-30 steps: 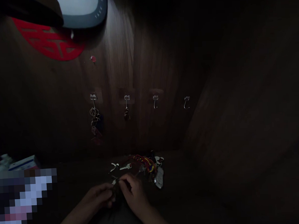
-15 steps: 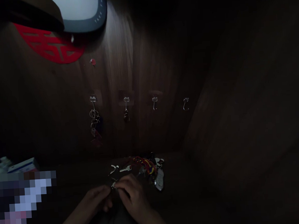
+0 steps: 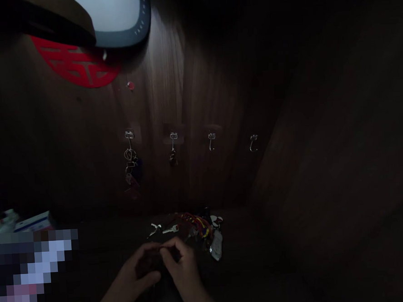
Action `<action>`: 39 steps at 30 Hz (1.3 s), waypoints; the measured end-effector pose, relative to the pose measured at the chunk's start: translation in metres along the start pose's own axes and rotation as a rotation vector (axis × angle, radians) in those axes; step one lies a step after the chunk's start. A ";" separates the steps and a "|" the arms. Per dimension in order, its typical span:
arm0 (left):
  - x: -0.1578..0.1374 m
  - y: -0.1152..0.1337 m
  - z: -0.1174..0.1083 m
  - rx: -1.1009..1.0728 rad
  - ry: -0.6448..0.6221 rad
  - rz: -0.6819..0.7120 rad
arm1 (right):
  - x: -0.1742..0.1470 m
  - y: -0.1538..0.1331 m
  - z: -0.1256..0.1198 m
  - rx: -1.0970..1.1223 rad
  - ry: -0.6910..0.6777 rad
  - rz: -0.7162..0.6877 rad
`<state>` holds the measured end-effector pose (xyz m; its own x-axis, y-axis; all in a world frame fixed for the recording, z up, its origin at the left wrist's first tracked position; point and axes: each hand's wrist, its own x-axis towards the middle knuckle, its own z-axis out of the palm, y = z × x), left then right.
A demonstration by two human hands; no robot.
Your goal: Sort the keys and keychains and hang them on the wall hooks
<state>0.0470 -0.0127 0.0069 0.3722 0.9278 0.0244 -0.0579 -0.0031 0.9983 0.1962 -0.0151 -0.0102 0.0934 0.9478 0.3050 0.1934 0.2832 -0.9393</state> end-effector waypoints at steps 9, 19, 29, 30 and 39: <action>0.001 0.001 -0.002 -0.321 -0.053 -0.162 | 0.002 0.007 0.000 0.048 -0.060 0.060; -0.003 0.009 -0.006 -0.434 -0.063 -0.210 | 0.003 0.001 -0.001 0.048 -0.093 0.064; -0.004 0.003 -0.004 -0.356 -0.074 -0.243 | 0.003 -0.004 -0.001 0.058 -0.066 0.071; -0.003 0.003 -0.004 -0.349 -0.064 -0.238 | 0.003 -0.005 -0.002 0.063 -0.078 0.073; -0.007 0.014 0.000 -0.162 0.041 -0.155 | -0.001 -0.009 0.000 0.038 -0.158 0.061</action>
<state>0.0440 -0.0191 0.0203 0.3506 0.9270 -0.1337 -0.1522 0.1972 0.9685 0.1942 -0.0184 -0.0026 -0.0516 0.9738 0.2215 0.1544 0.2269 -0.9616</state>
